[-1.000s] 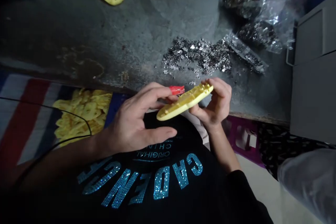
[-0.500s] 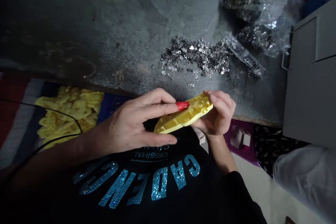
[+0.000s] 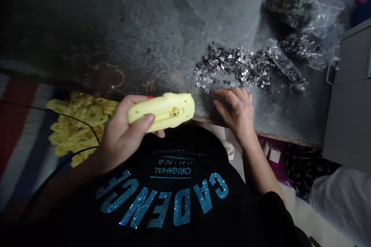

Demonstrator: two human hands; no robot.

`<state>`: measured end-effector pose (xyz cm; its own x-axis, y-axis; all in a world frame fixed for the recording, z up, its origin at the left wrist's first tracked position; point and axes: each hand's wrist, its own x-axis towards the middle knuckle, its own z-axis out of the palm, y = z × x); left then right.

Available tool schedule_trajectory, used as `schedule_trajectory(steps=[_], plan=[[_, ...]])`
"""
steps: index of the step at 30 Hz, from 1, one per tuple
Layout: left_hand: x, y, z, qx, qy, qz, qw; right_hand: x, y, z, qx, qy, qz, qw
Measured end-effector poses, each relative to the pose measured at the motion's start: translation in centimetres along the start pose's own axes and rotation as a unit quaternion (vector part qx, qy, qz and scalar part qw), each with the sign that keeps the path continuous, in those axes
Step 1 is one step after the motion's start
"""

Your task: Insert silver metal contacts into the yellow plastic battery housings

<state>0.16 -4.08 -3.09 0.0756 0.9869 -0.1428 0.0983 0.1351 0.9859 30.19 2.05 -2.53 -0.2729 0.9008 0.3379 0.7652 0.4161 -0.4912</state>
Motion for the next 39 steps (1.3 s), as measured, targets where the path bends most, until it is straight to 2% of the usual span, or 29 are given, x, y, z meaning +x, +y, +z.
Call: schedule_trajectory(steps=[2, 5, 8, 11, 16, 21, 23, 26, 28, 31, 36, 39], plan=[[0.0, -0.1, -0.5, -0.120, 0.025, -0.067, 0.990, 1.3, 0.6, 0.8, -0.074, 0.002, -0.013, 0.997], [0.3, 0.1, -0.7, -0.201, 0.049, -0.088, 0.974, 2.5, 1.2, 2.0, -0.125, -0.031, -0.054, 0.990], [0.5, 0.2, -0.5, -0.202, 0.063, -0.083, 0.974, 3.0, 1.7, 2.0, -0.154, -0.029, -0.071, 0.985], [0.7, 0.1, -0.3, -0.202, 0.060, -0.080, 0.974, 3.3, 1.8, 1.6, -0.159, -0.020, -0.052, 0.986], [1.1, 0.3, 0.2, -0.213, 0.046, -0.082, 0.973, 4.0, 1.0, 2.8, -0.146, -0.061, -0.071, 0.985], [1.1, 0.7, 0.5, -0.233, 0.052, -0.095, 0.966, 3.9, 0.9, 3.1, -0.130, -0.040, -0.053, 0.989], [1.2, 0.8, 0.8, -0.231, 0.056, -0.102, 0.966, 3.5, 0.8, 2.2, -0.093, -0.030, -0.031, 0.995], [1.4, 1.1, 1.4, -0.220, 0.052, -0.105, 0.968, 2.9, 0.4, 0.6, 0.032, -0.027, 0.002, 0.999], [1.5, 1.2, 1.8, -0.212, 0.036, -0.103, 0.971, 2.6, 0.4, -0.1, 0.146, -0.037, 0.028, 0.988], [1.5, 1.4, 2.3, -0.208, -0.001, -0.094, 0.974, 2.2, 0.7, -0.4, 0.278, -0.056, 0.066, 0.957], [1.6, 1.8, 3.0, -0.207, -0.029, -0.078, 0.975, 1.8, 1.4, -0.2, 0.345, -0.063, 0.093, 0.932], [1.7, 2.1, 3.4, -0.193, -0.030, -0.074, 0.978, 1.8, 1.6, -0.5, 0.349, -0.059, 0.089, 0.931]])
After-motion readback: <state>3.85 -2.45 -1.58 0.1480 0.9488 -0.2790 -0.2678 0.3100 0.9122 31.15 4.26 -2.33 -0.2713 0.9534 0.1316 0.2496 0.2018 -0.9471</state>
